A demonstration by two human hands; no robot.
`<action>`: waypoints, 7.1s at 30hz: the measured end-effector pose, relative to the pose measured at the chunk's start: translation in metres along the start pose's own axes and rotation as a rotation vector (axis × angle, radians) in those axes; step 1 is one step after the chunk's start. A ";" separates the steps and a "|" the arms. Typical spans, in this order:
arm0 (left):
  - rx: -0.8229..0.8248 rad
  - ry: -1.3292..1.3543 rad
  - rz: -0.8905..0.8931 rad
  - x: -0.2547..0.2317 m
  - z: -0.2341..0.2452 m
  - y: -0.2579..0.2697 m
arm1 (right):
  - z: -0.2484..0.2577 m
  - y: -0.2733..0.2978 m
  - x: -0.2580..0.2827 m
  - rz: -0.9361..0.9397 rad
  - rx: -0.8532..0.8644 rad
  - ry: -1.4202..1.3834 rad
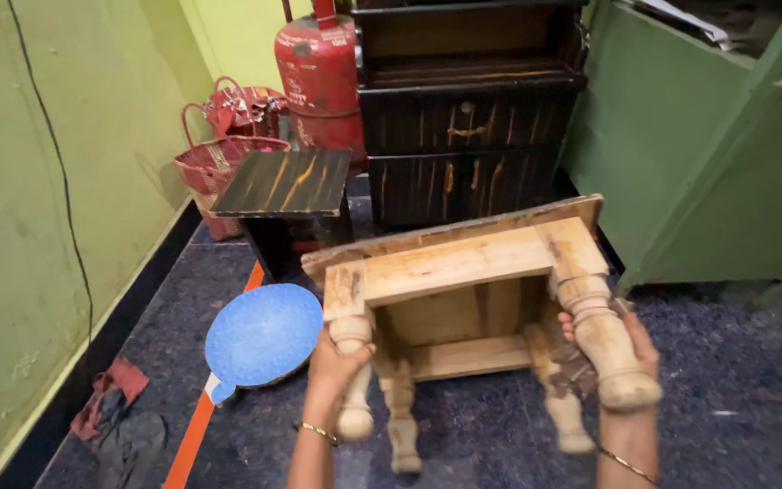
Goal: The person sands a small wooden stool using a piece of sandpaper. They systematically rub the sandpaper over the legs and the underside of the seat to smooth the surface.
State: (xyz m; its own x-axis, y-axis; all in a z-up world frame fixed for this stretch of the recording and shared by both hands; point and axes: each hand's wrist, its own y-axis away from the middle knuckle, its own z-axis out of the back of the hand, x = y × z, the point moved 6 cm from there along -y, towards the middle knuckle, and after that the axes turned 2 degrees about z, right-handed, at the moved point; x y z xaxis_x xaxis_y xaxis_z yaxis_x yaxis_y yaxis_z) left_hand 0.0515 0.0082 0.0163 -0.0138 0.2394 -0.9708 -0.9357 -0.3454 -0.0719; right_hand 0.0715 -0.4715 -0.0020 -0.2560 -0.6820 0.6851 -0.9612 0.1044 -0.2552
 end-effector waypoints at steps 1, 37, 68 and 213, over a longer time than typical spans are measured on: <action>0.012 0.044 0.038 0.004 -0.004 0.001 | -0.015 0.002 0.011 0.008 -0.003 -0.001; 0.298 0.695 0.253 -0.044 -0.034 0.024 | -0.262 0.074 -0.150 0.194 0.043 0.737; -0.188 -0.171 0.174 0.033 0.016 -0.012 | -0.239 0.052 -0.140 0.360 -0.112 1.300; -0.197 -0.217 -0.552 -0.072 0.064 -0.021 | -0.313 0.001 -0.152 0.186 0.897 1.489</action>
State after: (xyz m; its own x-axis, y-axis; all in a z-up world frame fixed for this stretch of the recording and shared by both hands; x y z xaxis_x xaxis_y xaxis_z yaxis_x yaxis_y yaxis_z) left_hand 0.0493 0.0560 0.1022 0.3627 0.6023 -0.7111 -0.7427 -0.2742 -0.6110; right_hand 0.0771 -0.1411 0.1071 -0.7085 0.5341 0.4613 -0.6927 -0.6514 -0.3096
